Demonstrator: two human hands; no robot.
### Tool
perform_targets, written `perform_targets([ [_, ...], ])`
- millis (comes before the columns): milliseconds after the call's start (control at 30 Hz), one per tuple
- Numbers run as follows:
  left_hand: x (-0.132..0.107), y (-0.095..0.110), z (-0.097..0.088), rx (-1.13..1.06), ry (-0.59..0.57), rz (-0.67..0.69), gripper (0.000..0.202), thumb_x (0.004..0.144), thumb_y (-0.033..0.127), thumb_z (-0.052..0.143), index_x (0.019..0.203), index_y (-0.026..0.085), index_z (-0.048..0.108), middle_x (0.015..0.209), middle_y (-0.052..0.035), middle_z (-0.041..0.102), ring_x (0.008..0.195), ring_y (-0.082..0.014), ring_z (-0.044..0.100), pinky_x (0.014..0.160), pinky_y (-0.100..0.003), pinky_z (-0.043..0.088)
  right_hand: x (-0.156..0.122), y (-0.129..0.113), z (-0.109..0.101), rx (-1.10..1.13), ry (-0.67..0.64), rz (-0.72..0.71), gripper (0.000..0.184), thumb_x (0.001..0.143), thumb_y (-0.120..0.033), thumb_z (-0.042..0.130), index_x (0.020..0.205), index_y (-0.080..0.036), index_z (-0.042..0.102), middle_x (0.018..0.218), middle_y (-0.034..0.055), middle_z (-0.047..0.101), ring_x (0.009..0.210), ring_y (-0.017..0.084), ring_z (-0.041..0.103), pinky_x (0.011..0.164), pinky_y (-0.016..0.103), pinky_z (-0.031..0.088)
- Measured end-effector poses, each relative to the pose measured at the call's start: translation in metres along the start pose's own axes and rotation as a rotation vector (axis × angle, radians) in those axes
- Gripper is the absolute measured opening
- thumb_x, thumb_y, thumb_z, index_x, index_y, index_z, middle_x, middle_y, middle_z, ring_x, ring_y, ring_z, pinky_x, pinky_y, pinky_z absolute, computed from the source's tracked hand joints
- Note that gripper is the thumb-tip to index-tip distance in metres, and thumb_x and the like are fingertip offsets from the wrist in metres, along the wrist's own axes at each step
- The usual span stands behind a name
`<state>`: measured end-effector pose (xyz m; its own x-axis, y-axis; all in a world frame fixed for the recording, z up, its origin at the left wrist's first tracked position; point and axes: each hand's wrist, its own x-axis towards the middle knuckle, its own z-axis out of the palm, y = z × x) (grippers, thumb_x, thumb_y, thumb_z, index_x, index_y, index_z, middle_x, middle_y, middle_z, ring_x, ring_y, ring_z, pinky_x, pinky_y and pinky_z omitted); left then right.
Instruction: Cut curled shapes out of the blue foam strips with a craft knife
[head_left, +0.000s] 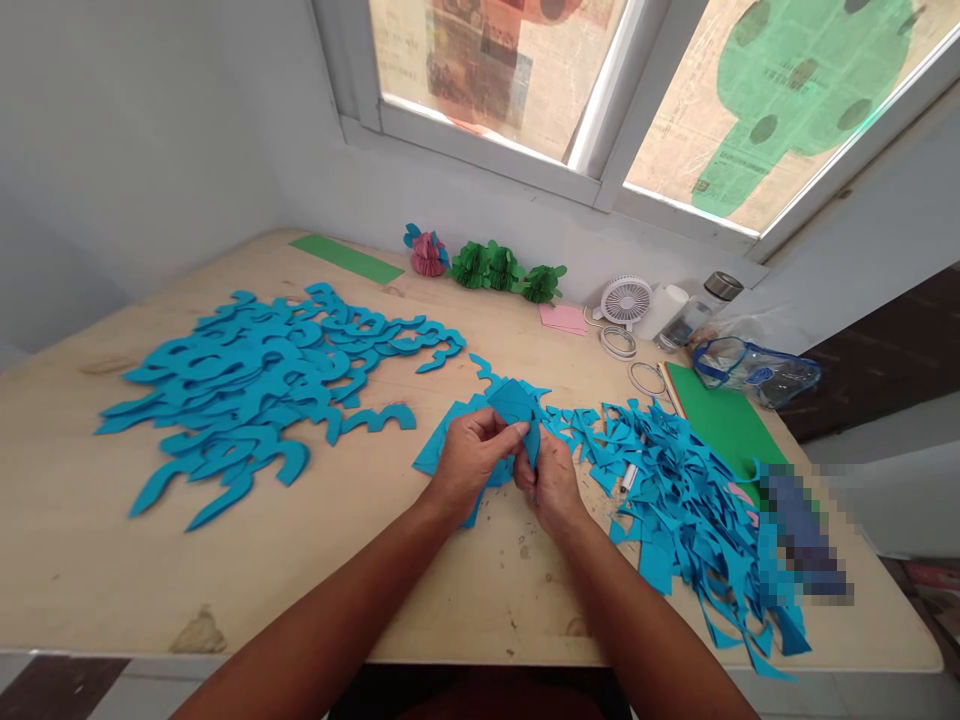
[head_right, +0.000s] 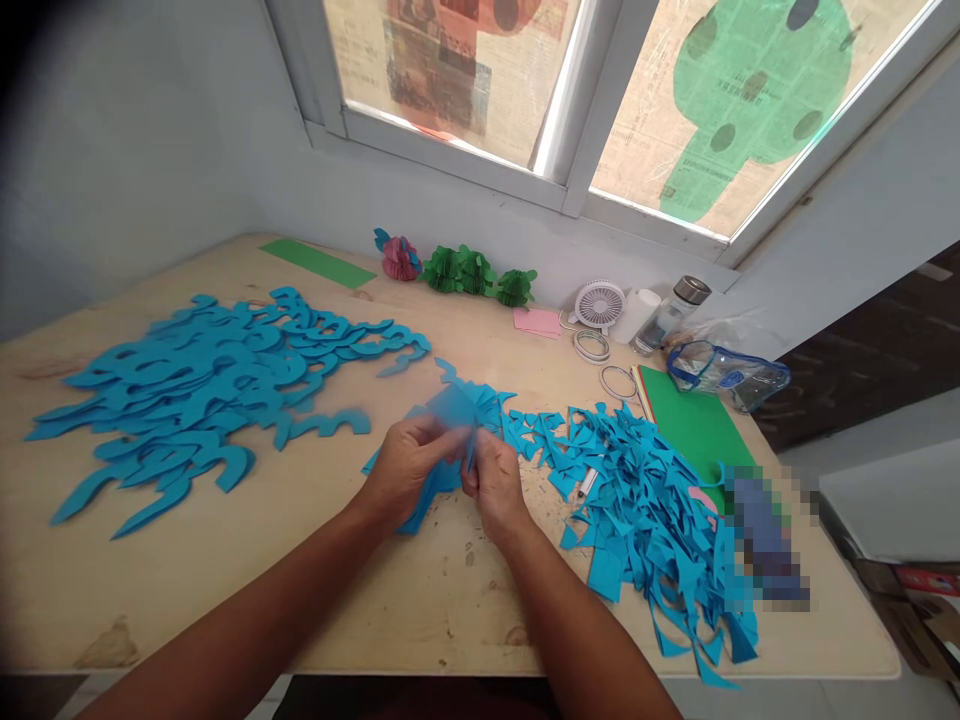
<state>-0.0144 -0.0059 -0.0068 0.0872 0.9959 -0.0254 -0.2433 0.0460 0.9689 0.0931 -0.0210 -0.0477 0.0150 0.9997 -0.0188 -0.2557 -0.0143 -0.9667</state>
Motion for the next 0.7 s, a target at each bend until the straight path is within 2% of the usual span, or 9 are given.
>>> perform_targets([
  [267,0.0008,-0.0015,-0.0005,-0.003,-0.015,-0.02,0.026,0.069,0.031,0.067,0.052,0.018,0.051,0.046,0.0021,0.055,0.046,-0.0115,0.049,0.053,-0.027,0.042,-0.0006,0.0006,0.0016,0.006,0.011,-0.006,0.054,0.079,-0.067,0.047,0.056,-0.019,0.05,0.038,-0.0068,0.034,0.033,0.007,0.026,0.034,0.023,0.019],
  [533,0.0021,-0.0055,-0.001,-0.067,-0.1,-0.09,0.031,0.071,0.038,0.065,0.054,0.019,0.049,0.043,0.0007,0.056,0.041,-0.0138,0.053,0.049,-0.028,0.044,-0.0001,0.0005,0.0029,-0.011,0.03,0.004,0.055,0.076,-0.072,0.047,0.06,-0.02,0.052,0.037,-0.0071,0.034,0.033,0.008,0.025,0.035,0.024,0.019],
  [700,0.0025,-0.0039,-0.0011,-0.024,-0.032,-0.035,0.027,0.069,0.032,0.067,0.052,0.018,0.051,0.047,0.0018,0.055,0.046,-0.0112,0.05,0.052,-0.025,0.041,-0.0007,-0.0004,0.0021,-0.025,0.016,-0.017,0.054,0.078,-0.07,0.046,0.06,-0.019,0.052,0.037,-0.0071,0.033,0.034,0.008,0.025,0.036,0.024,0.019],
])
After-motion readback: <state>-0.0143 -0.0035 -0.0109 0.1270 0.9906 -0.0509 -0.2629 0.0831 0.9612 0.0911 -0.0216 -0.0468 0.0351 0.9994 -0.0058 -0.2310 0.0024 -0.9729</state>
